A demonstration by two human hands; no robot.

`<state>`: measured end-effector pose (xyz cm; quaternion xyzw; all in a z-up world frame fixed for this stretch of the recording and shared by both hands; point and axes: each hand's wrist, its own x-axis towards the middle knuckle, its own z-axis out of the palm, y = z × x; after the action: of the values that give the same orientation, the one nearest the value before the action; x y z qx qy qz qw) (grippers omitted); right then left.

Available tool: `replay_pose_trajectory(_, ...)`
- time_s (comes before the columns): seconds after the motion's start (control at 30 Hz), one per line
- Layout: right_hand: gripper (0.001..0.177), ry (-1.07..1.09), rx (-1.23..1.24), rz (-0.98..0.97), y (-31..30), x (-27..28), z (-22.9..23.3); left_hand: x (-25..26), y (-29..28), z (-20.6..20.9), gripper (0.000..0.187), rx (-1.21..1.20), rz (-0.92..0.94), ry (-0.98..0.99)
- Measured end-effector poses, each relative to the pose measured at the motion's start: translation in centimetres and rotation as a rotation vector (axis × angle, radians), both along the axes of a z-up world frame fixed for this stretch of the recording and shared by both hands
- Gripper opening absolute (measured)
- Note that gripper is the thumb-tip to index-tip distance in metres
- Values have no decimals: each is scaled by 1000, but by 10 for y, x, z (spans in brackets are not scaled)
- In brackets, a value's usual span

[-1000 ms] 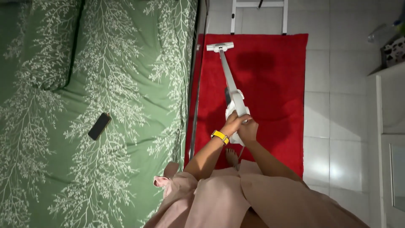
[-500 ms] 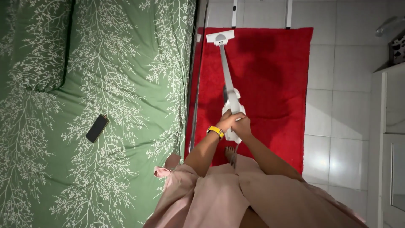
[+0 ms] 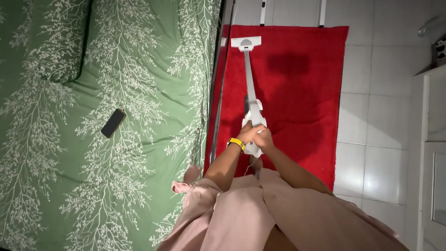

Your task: The person uses a corded stick vacuum to clean a tiled floor and a red rug in a bedroom. They move the vacuum head back and forth across the surfaces, managing the power cord with their left hand. The person briefly picks up a small blue object from the rug and places it on the bed.

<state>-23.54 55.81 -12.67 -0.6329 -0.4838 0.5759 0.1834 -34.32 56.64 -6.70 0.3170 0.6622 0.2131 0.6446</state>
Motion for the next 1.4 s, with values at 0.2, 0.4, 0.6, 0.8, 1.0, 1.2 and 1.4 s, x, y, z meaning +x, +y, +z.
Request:
replay_pose_trajectory(0.2,41,-7,-1,18,-46,9,3,10,-49,14,93,-12,21,-7)
replay_pose_trajectory(0.4,41,-7,2,24,-79,15,5,16,-85,12,87,-11,31,-12)
replay_pose_trajectory(0.6,42,-7,4,21,-108,17,5,18,-114,11,89,-3,32,-23)
replay_pose_trajectory(0.8,42,-9,0,22,-139,23,3,20,-146,11,89,-22,17,-19)
replay_pose_trajectory(1.0,43,-6,-7,10,-169,27,0,19,-177,15,92,-29,16,-21)
replay_pose_trajectory(1.2,43,-4,-7,4,-213,32,-3,22,-220,15,94,-39,20,-23)
replay_pose_trajectory(1.4,44,-11,-12,5,-254,40,-7,28,-263,10,92,-34,22,-29)
